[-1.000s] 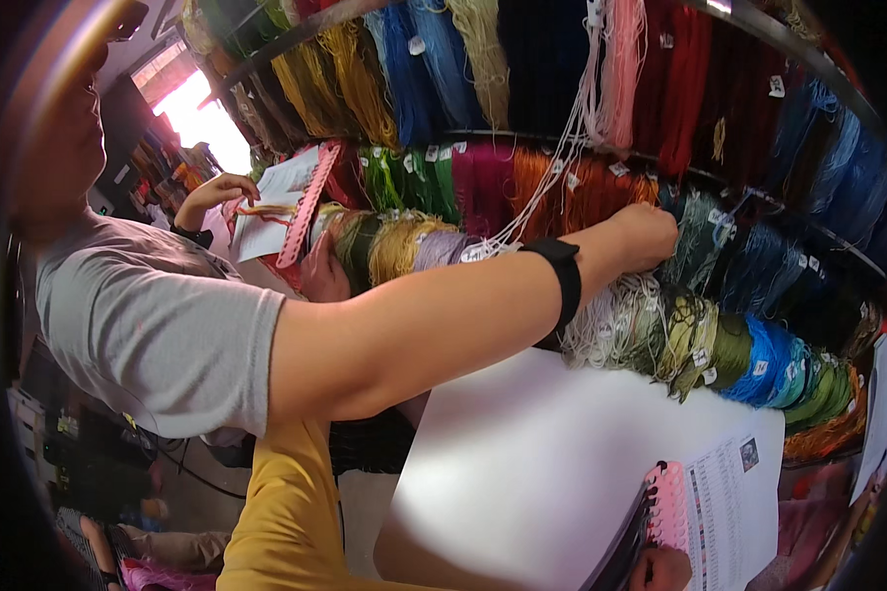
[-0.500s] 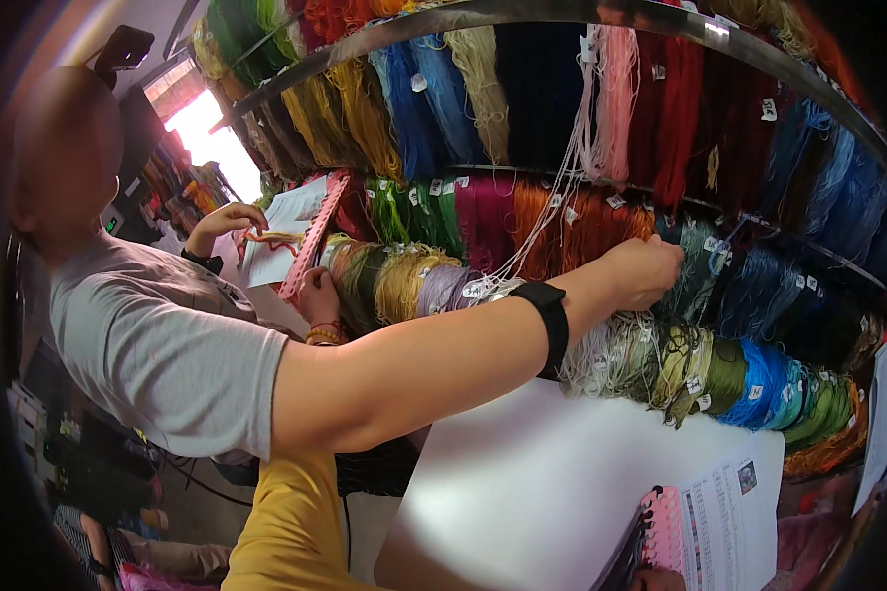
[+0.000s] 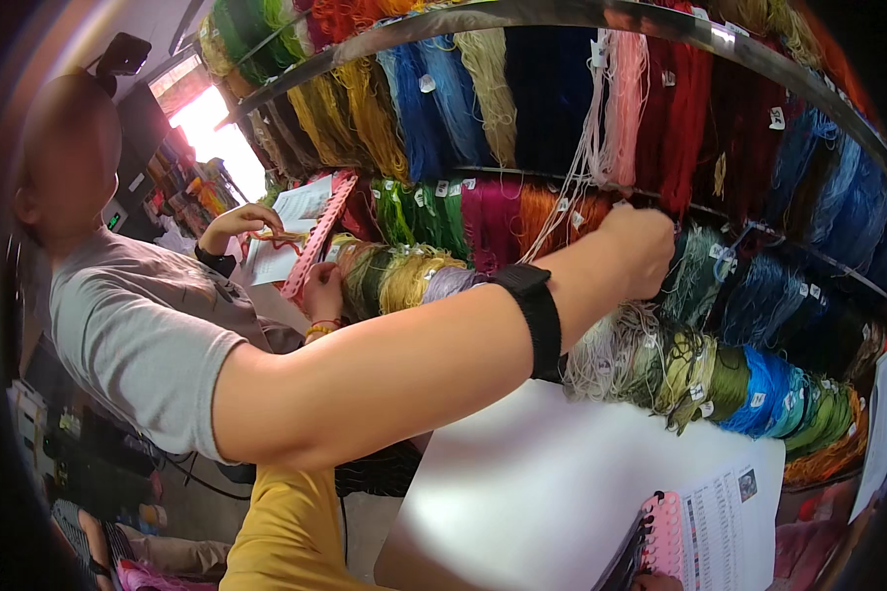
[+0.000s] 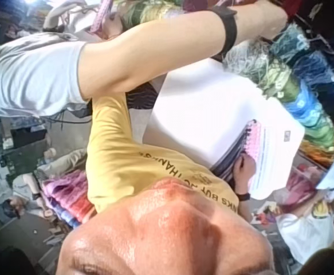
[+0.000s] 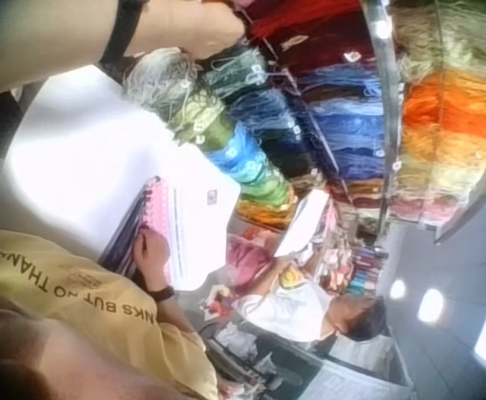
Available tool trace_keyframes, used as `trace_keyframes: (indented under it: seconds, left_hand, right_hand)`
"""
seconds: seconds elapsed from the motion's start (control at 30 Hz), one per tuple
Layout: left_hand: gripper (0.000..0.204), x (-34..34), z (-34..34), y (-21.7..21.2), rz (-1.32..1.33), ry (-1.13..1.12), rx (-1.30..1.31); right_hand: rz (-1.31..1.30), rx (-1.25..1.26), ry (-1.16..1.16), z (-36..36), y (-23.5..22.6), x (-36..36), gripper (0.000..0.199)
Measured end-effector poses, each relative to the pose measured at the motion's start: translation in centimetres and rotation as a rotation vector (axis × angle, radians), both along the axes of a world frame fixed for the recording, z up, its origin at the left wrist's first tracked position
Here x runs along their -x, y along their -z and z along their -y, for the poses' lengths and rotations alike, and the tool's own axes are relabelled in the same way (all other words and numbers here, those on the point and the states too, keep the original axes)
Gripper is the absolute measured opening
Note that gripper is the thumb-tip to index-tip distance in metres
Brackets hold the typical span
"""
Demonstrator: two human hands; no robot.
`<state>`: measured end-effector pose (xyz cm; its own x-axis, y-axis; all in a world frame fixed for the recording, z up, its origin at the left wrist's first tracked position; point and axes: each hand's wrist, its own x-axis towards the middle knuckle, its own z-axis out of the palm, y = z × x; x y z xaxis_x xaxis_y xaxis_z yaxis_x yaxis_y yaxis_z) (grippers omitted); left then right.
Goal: The person pulls strands of thread from a rack, references a chart, and threads them through a pink organizer. They repeat this process, selecting more thread from the rack and securing it into the organizer by hand.
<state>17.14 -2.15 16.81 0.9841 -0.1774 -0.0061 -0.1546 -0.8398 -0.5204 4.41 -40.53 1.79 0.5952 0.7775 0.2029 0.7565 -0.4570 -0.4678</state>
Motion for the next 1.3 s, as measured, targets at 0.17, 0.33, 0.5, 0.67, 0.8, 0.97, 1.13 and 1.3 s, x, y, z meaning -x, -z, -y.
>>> trace_keyframes:
  seconds: [0.17, 0.33, 0.5, 0.67, 0.8, 0.97, 1.13, 1.3]
  left_hand:
    - [0.022, 2.6, -1.8, -7.2, 0.185, -0.038, -0.202]
    - [0.018, 13.5, -12.3, -3.9, 0.642, -0.455, 0.123]
    - [0.017, 29.3, -25.2, 13.7, 1.335, -1.078, 0.618]
    - [0.016, 27.3, -24.1, 14.3, 1.496, -1.094, 0.861]
    - [0.015, 28.5, -25.0, 14.7, 1.555, -1.076, 0.857]
    - [0.015, 28.7, -25.2, 15.4, 1.519, -0.996, 0.914]
    - [0.012, 28.5, -25.2, 16.0, 1.511, -0.970, 0.864]
    - [0.011, 29.2, -26.1, 16.1, 1.540, -0.984, 0.935]
  right_hand:
    - [-0.003, -0.009, 0.004, -0.3, -0.1, -0.1, 0.012]
    - [0.010, 0.016, 0.030, -0.1, -0.2, 0.1, 0.012]
    - [-0.004, 0.007, -0.005, -0.4, -0.1, 0.0, 0.012]
    - [0.032, 0.001, 0.007, -0.2, -0.1, 0.1, 0.012]
    - [0.009, 0.013, 0.000, -0.2, -0.2, 0.1, 0.012]
    - [0.024, 0.019, 0.010, -0.1, 0.1, 0.0, 0.013]
    - [0.022, 0.009, 0.015, -0.2, 0.3, 0.1, 0.012]
    - [0.015, 0.010, 0.012, 0.0, 0.1, 0.1, 0.013]
